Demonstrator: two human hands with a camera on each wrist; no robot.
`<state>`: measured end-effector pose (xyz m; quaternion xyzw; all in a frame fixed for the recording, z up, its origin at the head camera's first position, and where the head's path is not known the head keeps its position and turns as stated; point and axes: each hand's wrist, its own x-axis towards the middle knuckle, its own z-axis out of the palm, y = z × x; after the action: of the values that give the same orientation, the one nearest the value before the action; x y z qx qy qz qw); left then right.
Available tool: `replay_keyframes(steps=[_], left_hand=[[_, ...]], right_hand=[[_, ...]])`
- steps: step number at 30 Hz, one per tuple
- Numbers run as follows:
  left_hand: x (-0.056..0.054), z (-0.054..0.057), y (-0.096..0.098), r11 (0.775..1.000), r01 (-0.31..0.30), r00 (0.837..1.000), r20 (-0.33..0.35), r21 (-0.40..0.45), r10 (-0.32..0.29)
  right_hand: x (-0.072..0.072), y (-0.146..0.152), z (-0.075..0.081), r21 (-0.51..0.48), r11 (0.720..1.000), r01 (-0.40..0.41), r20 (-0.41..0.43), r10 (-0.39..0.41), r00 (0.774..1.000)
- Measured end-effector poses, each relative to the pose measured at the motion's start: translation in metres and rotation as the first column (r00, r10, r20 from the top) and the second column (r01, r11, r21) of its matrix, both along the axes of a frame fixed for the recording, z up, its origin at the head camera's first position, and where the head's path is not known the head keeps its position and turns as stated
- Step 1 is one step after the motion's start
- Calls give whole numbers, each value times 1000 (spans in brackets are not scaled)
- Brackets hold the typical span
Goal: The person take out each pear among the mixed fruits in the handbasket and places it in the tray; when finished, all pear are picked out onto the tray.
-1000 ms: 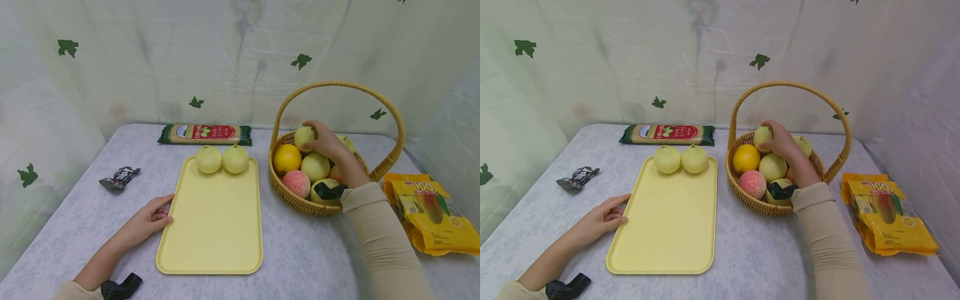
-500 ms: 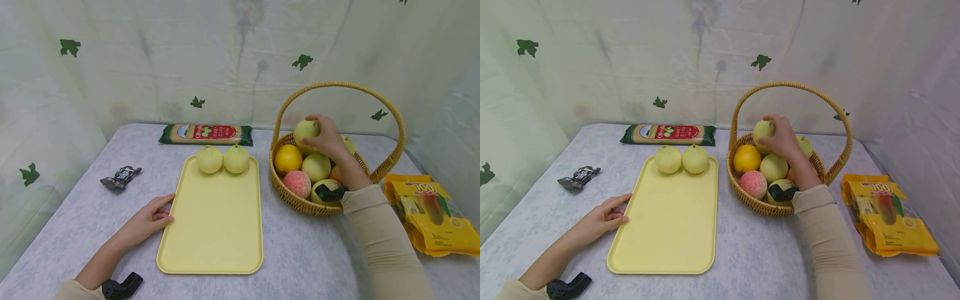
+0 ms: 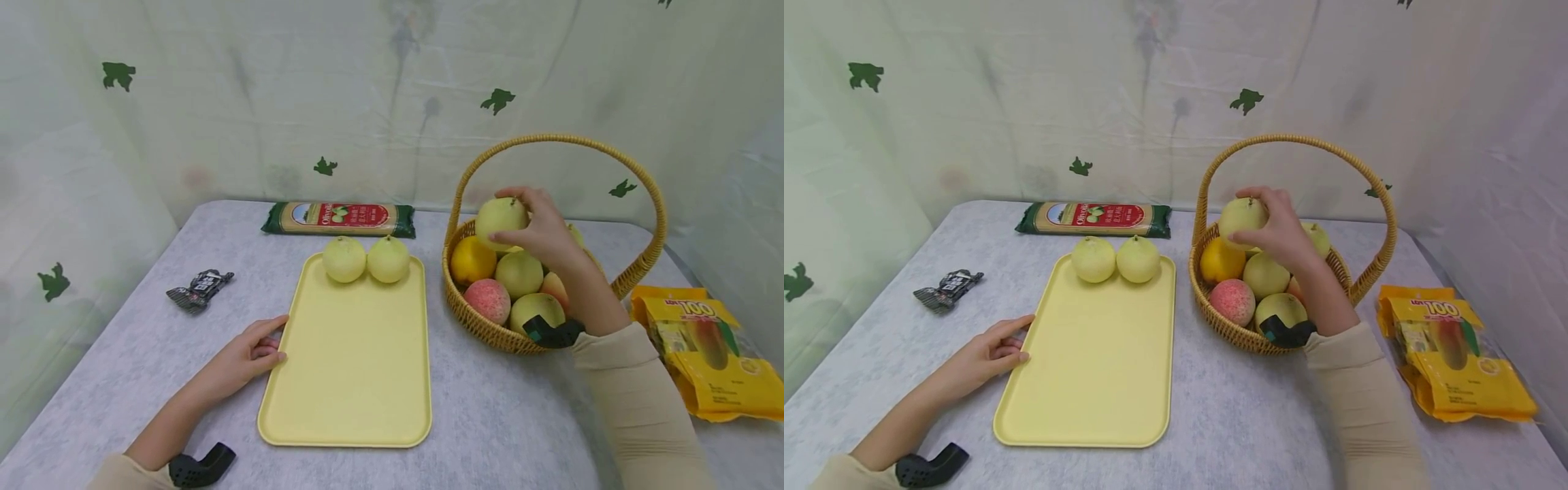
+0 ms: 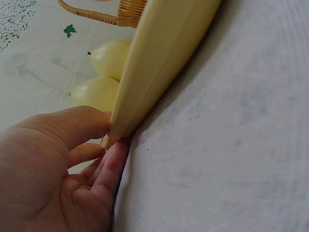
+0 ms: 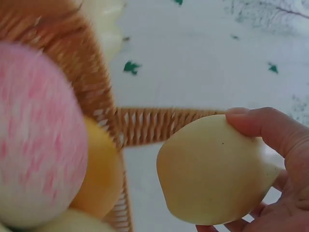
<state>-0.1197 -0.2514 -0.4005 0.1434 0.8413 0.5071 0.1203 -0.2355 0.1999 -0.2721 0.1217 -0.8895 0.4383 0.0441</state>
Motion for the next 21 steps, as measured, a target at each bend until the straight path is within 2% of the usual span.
replay_keyframes(steps=[5,11,16,21], left_hand=[[0,1,0,1000,-2,1000,-2,3,2],[1,2,1,1000,4,1000,7,14,-4],[1,3,1,1000,2,1000,9,13,-3],[0,3,1,1000,5,1000,6,9,-5]], right_hand=[[17,-24,9,-87,991,-102,-56,97,994],[35,-71,10,-199,950,-242,-95,227,969],[40,-114,-8,-232,910,-342,-76,334,940],[38,-149,-38,-245,897,-369,-16,377,926]])
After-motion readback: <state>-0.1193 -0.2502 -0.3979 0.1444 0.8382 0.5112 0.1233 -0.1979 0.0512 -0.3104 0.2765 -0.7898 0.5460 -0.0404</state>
